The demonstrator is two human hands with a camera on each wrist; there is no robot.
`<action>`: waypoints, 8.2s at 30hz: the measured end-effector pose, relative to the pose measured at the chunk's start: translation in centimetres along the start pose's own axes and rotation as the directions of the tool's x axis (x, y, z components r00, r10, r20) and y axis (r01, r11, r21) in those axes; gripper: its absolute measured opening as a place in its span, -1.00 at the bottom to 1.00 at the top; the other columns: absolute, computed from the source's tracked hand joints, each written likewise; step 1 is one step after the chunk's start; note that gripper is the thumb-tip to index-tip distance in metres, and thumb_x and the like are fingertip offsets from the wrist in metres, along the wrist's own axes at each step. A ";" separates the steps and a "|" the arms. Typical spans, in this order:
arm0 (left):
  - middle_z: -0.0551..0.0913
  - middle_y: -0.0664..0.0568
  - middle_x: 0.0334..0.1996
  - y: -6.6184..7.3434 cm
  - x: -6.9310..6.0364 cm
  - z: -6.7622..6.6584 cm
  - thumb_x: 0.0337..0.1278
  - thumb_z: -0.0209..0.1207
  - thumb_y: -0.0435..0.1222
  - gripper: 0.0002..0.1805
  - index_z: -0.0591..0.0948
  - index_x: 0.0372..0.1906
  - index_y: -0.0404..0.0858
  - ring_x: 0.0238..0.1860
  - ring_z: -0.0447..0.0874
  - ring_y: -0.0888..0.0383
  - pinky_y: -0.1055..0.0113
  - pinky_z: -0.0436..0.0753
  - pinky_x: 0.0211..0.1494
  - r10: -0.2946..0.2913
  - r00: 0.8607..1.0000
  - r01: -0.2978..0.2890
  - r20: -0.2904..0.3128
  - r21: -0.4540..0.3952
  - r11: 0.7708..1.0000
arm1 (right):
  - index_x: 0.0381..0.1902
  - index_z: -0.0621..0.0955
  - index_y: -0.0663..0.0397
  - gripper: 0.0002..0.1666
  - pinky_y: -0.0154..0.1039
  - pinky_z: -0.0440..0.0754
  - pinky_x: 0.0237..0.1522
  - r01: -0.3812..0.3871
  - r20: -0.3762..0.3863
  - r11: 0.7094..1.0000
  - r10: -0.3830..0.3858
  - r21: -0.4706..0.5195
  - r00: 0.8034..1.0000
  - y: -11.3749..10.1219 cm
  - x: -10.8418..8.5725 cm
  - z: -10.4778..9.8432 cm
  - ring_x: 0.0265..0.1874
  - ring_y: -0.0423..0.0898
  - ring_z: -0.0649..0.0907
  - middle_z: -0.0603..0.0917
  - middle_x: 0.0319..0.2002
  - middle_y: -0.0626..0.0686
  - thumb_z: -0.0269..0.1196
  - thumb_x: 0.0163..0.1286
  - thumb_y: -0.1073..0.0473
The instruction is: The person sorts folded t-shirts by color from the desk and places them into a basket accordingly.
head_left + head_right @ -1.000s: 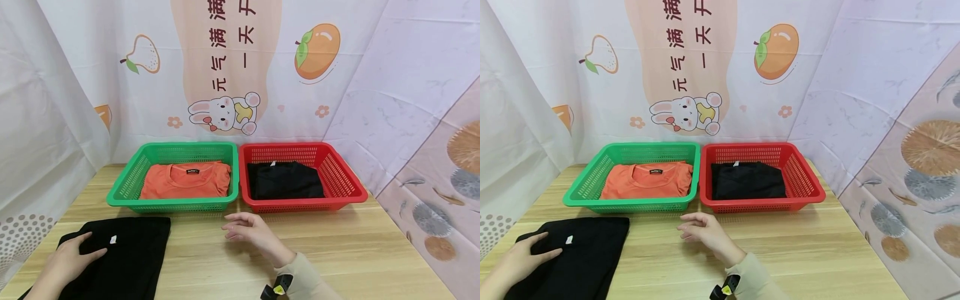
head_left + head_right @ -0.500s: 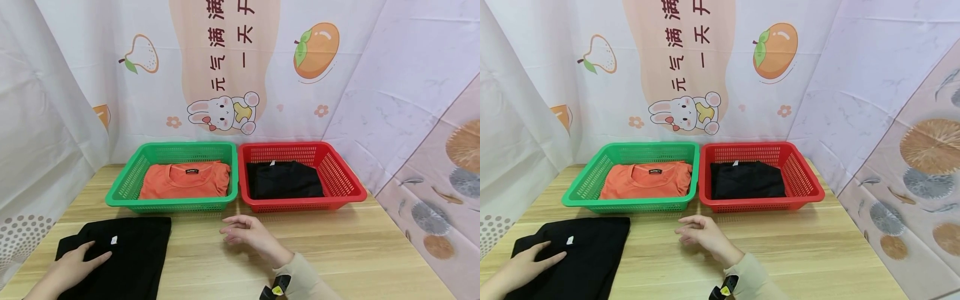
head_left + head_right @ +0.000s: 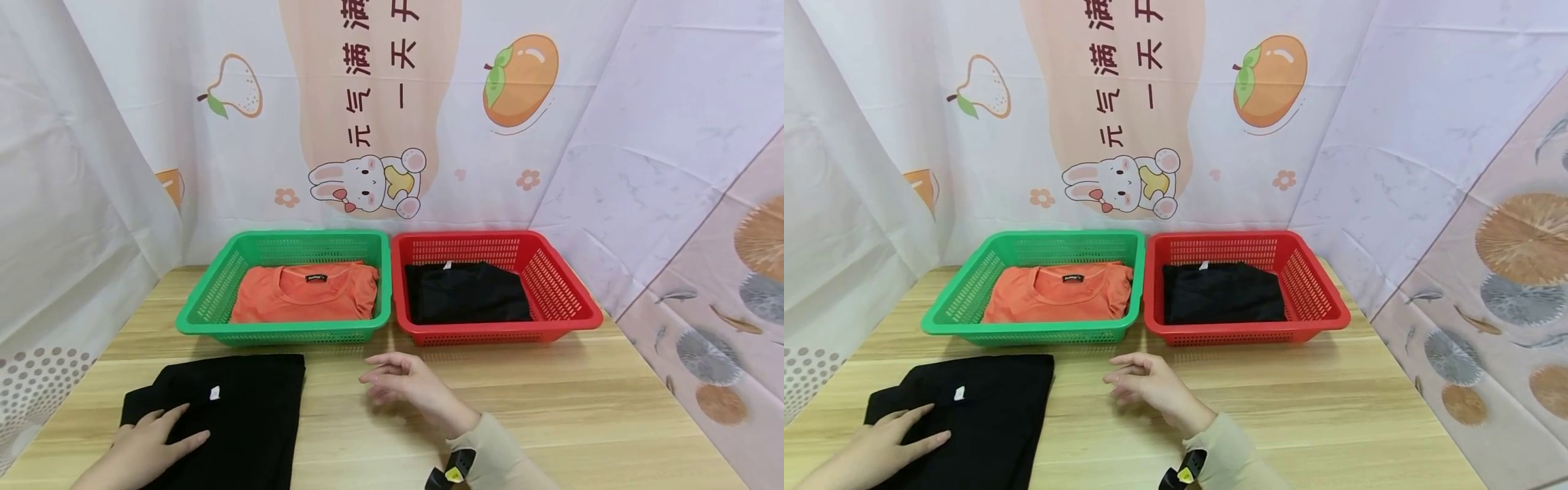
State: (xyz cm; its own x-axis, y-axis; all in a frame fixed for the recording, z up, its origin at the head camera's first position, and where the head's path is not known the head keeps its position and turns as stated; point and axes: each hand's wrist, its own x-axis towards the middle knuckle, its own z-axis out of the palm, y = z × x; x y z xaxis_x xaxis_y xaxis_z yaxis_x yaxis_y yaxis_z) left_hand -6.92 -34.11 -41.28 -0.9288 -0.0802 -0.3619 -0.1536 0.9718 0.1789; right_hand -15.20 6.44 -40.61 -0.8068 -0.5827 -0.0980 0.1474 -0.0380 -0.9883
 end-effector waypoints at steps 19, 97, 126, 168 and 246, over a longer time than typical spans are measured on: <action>0.54 -0.49 0.10 6.8 -1.3 0.7 0.28 0.16 0.12 -0.20 0.48 0.21 -0.56 0.14 0.49 -0.46 -0.29 0.52 0.09 0.138 0.990 -0.136 0.005 -0.151 0.979 | 0.32 0.38 0.43 -0.46 -0.01 0.72 -0.05 -0.076 0.076 0.997 0.075 0.017 0.994 0.5 -0.2 0.0 -0.16 0.01 0.75 0.62 0.08 0.44 0.16 0.44 0.32; 0.66 -0.15 -0.21 1.5 -1.2 0.7 0.30 0.23 -0.18 -0.47 0.49 0.29 0.36 -0.60 0.40 0.37 0.41 0.51 -0.53 0.339 0.937 -0.182 0.088 -0.705 0.685 | 0.29 0.56 0.12 -0.34 -0.26 0.74 -0.31 -0.230 0.283 0.971 0.205 0.057 0.937 1.2 -0.8 0.9 -0.34 -0.18 0.76 0.71 0.00 0.30 0.24 0.21 0.54; 0.75 0.37 -0.14 8.7 -4.4 -4.2 0.17 0.35 -0.12 -0.71 0.76 -0.05 -0.14 -0.10 0.60 0.54 0.51 0.58 -0.10 0.009 0.964 -0.197 -0.265 -0.691 0.696 | -0.16 0.75 -0.10 -0.54 -0.48 0.51 -0.53 0.153 0.154 0.975 -0.178 0.164 0.972 -4.2 -2.7 -3.5 -0.70 -0.35 0.51 0.72 -0.59 -0.15 0.29 0.10 0.52; 0.53 0.22 -0.41 20.1 -0.1 -8.8 0.08 0.41 -0.29 -0.20 0.38 0.45 0.04 -0.60 0.34 0.27 0.46 0.48 -0.31 0.361 0.895 -0.385 -0.263 -0.864 0.324 | 0.47 0.34 -0.15 -0.28 -0.31 0.70 -0.07 0.359 -0.272 0.905 -0.294 0.229 0.916 -10.0 -6.2 -11.4 -0.07 -0.19 0.74 0.74 0.02 -0.05 0.05 0.44 0.49; 0.44 -0.13 0.39 34.3 12.6 -5.6 0.20 0.24 -0.48 -0.44 0.55 0.31 -0.15 0.40 0.34 -0.10 0.03 0.42 0.40 0.194 0.888 -0.459 -0.417 -0.832 0.313 | 0.37 0.42 0.10 -0.23 -0.61 0.54 0.01 0.199 -0.647 0.978 -0.109 0.068 0.755 -12.0 -3.1 -22.7 0.52 -0.25 0.14 0.14 0.52 0.10 0.37 0.20 0.46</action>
State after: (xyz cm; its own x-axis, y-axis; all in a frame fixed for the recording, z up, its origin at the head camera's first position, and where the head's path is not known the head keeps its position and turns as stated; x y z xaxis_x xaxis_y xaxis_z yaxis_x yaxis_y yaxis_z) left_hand -25.74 -3.06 -34.60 -0.9952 0.0246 0.0946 0.0973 0.1561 0.9829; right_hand -27.43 27.11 -31.13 -0.9951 0.0892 -0.0419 0.0226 -0.2078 -0.9779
